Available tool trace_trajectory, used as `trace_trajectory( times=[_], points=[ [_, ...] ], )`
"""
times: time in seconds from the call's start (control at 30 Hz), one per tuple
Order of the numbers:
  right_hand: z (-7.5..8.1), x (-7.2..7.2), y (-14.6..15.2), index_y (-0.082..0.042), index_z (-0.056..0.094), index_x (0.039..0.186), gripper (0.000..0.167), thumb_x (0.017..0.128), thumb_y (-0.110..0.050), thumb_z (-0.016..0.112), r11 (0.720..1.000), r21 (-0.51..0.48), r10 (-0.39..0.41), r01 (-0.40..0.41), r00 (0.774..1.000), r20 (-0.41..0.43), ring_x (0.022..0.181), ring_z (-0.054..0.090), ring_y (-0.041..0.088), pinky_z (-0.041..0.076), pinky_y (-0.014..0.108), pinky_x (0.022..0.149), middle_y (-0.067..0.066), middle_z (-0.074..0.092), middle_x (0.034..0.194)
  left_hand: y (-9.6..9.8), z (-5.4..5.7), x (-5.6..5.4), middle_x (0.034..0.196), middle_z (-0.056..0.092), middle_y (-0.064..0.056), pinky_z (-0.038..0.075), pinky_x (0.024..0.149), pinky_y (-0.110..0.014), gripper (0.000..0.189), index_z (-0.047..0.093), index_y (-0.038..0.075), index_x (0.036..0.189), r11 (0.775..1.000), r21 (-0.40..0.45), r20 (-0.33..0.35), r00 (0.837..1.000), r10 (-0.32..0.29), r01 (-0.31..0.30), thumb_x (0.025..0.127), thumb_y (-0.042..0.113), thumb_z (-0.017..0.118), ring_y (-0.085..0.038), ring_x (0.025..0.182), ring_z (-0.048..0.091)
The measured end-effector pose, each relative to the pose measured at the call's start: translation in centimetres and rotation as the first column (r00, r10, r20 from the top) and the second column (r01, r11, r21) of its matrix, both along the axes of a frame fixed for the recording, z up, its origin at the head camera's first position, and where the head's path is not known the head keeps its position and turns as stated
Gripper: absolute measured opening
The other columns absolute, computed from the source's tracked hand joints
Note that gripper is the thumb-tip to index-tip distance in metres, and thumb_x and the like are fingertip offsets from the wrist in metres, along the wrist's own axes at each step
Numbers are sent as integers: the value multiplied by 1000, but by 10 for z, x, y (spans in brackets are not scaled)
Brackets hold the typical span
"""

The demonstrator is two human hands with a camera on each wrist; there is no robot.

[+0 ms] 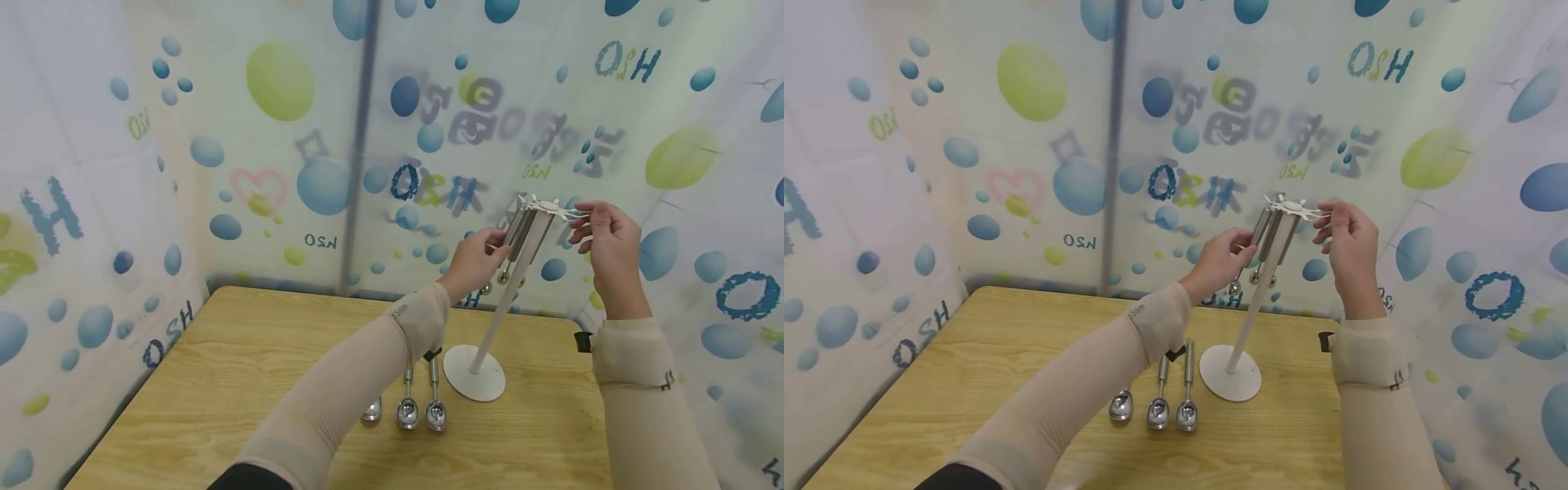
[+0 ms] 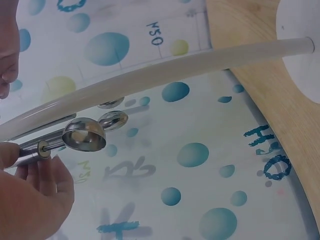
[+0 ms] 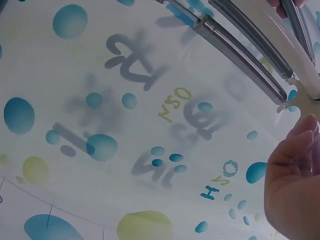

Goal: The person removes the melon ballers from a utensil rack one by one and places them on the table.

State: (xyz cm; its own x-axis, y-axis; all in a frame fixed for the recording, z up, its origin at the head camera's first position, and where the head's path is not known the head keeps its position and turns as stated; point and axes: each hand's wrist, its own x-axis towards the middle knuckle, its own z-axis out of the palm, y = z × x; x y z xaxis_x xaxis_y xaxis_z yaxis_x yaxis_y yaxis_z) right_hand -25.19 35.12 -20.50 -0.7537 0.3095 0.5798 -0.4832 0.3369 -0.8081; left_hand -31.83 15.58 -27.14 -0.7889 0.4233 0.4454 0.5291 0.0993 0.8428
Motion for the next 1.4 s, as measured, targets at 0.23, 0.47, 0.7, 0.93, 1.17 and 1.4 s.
trace_trajectory(
  times=[0.23,0.47,0.7,0.93,1.17,1.4],
  points=[
    [-5,4,0,-10,72,113,22,100,-26,64,994,67,-95,91,994,55,66,59,9,49,14,57,-4,65,86,-2,2,2,108,67,6,52,70,-22,31,62,12,134,1000,-8,22,1000,-1,1,105,24,59,-5,89,61],
    [0,3,-2,-9,69,119,28,101,-30,62,993,85,-90,82,991,100,69,60,8,51,14,60,-5,65,90,-5,3,3,107,68,5,52,70,-23,30,63,11,132,1000,5,23,1000,-6,6,104,22,61,-6,87,62],
    [3,0,1,-9,66,120,28,103,-29,59,996,70,-59,50,988,141,70,60,7,51,15,61,-5,65,90,-9,3,6,108,68,4,53,73,-21,31,62,10,132,999,13,5,999,-38,38,103,22,63,-5,89,62],
    [3,-5,3,-4,63,124,33,104,-30,57,999,50,-25,17,986,166,72,60,8,52,15,63,-6,64,91,-12,4,7,106,67,5,54,73,-21,30,63,11,131,998,15,1,998,-63,63,102,20,64,-5,89,62],
    [3,-11,5,-3,63,124,35,103,-30,58,1000,24,14,-18,987,162,70,60,7,52,16,61,-5,65,89,-15,7,6,106,68,2,53,75,-21,34,62,11,133,998,3,-18,998,-59,59,101,20,67,-6,87,62],
    [3,-15,7,-7,66,120,32,101,-32,59,997,-21,77,-74,984,164,70,61,8,51,17,60,-5,66,88,-17,8,8,104,68,3,53,76,-21,37,62,10,134,997,-3,-18,997,-73,73,99,21,69,-5,90,62]
  ],
)
